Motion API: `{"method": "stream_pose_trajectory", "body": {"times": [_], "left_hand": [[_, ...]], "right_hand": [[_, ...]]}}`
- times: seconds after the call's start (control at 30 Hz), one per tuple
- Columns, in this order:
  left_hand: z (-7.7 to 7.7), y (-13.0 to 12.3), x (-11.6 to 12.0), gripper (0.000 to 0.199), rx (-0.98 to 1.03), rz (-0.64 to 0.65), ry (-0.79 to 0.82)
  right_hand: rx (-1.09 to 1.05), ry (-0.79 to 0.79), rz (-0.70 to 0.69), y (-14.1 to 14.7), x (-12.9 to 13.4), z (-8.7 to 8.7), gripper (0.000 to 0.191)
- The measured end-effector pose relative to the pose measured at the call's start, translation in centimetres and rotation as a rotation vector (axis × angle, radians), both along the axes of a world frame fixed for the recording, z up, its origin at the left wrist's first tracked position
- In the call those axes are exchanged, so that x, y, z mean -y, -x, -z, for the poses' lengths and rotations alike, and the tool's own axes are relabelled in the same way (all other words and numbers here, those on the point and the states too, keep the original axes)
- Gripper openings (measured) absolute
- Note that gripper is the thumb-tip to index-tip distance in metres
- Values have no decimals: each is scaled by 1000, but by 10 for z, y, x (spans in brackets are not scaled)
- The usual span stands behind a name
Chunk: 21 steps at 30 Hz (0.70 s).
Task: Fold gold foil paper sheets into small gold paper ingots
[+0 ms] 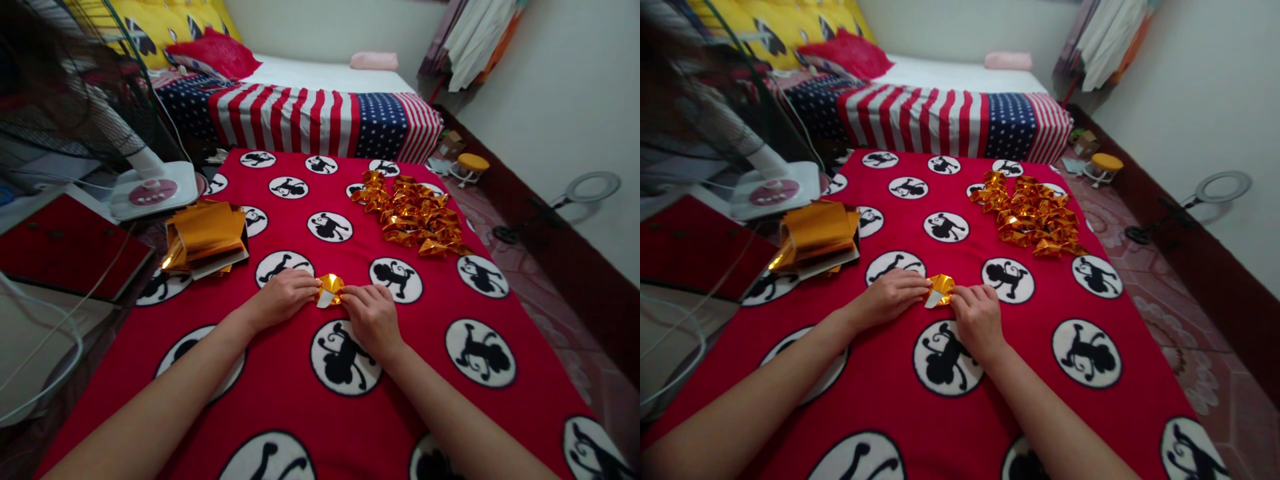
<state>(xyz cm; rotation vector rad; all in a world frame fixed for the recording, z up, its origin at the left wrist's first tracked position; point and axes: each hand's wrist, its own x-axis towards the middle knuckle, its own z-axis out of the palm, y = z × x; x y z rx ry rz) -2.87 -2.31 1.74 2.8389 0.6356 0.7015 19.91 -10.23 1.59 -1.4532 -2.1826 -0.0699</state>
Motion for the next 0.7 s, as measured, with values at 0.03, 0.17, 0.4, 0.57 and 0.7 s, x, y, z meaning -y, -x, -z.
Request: {"method": "stream_pose_trajectory", "body": {"times": [0.03, 0.17, 0.4, 0.57, 0.7], "left_hand": [[0, 0, -1, 21, 2, 12, 8], [-3, 1, 1, 23, 15, 40, 66], [-6, -5, 7, 22, 2, 18, 59], [-8, -8, 14, 21, -28, -21, 9], [-8, -15, 26, 19, -3, -172, 114]], "right_hand": [[15, -3, -5, -1, 0, 0, 11], [39, -9, -18, -4, -1, 0, 14], [-17, -19, -8, -8, -3, 1, 18], [-9, 20, -45, -11, 3, 0, 19], [-22, 58, -39, -11, 9, 1, 22]]}}
